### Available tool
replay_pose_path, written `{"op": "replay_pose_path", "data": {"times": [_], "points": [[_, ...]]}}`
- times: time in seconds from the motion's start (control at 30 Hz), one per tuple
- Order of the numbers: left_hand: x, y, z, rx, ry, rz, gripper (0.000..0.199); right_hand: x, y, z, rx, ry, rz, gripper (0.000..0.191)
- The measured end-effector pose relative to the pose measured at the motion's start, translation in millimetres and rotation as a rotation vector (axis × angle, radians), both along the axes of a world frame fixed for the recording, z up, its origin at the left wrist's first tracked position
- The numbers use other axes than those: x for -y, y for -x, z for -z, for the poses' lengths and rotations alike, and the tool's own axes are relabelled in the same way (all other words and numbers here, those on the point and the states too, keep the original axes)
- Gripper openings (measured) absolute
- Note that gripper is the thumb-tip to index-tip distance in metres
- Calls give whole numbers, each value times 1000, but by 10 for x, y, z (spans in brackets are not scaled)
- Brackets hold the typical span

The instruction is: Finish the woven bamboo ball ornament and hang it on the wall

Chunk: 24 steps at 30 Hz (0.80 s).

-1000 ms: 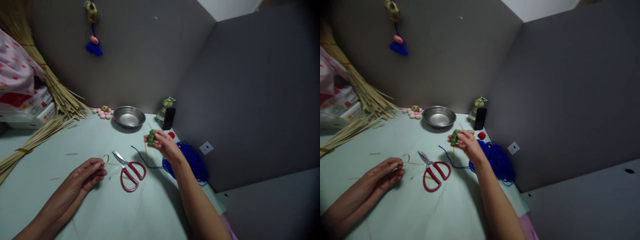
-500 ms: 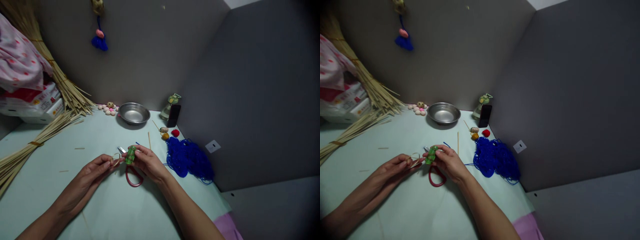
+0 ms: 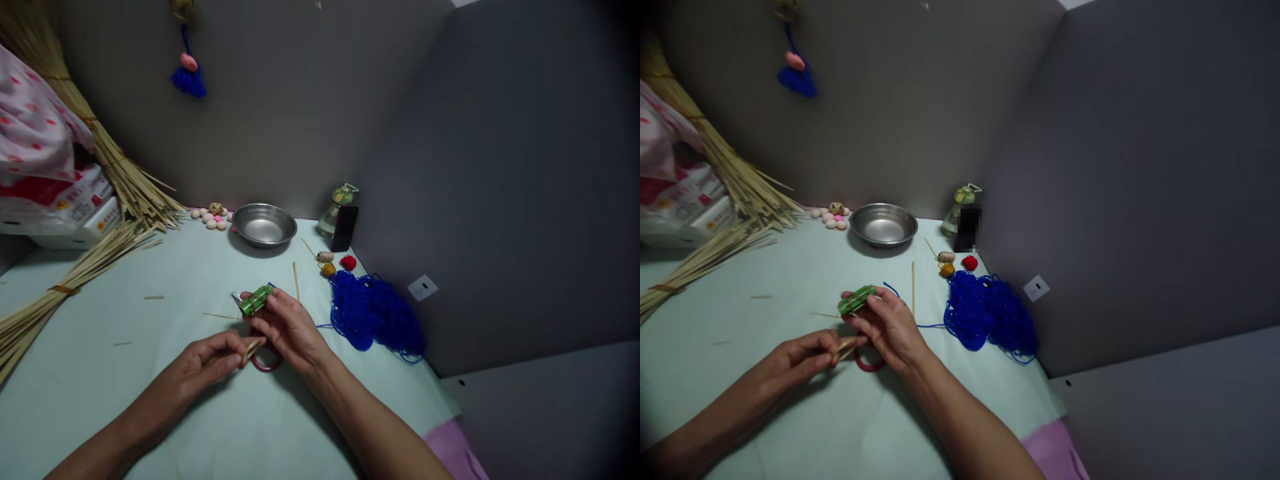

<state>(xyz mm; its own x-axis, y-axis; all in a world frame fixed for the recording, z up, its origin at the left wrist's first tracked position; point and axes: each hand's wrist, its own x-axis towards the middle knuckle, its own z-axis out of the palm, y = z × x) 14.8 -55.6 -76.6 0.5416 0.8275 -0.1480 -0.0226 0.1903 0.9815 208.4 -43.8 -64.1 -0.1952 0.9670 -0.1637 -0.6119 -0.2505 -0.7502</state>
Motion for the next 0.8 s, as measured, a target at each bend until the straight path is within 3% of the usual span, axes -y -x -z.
{"op": "replay_pose_path", "data": {"times": [0.13,0.33,0.6,0.8], "points": [[6,39,-5,42,72,6,27,-19,-42,-5,74,-26,28,36],[-154,272,33,249,303,-222,24,-107,-190,-3,197,-61,137,43],[-267,343,-84,401,294,-449,26,-190,-287,93,202,5,236,45],[-357,411,-35,386,207,-531,20,-275,-392,172,290,5,294,50]]}}
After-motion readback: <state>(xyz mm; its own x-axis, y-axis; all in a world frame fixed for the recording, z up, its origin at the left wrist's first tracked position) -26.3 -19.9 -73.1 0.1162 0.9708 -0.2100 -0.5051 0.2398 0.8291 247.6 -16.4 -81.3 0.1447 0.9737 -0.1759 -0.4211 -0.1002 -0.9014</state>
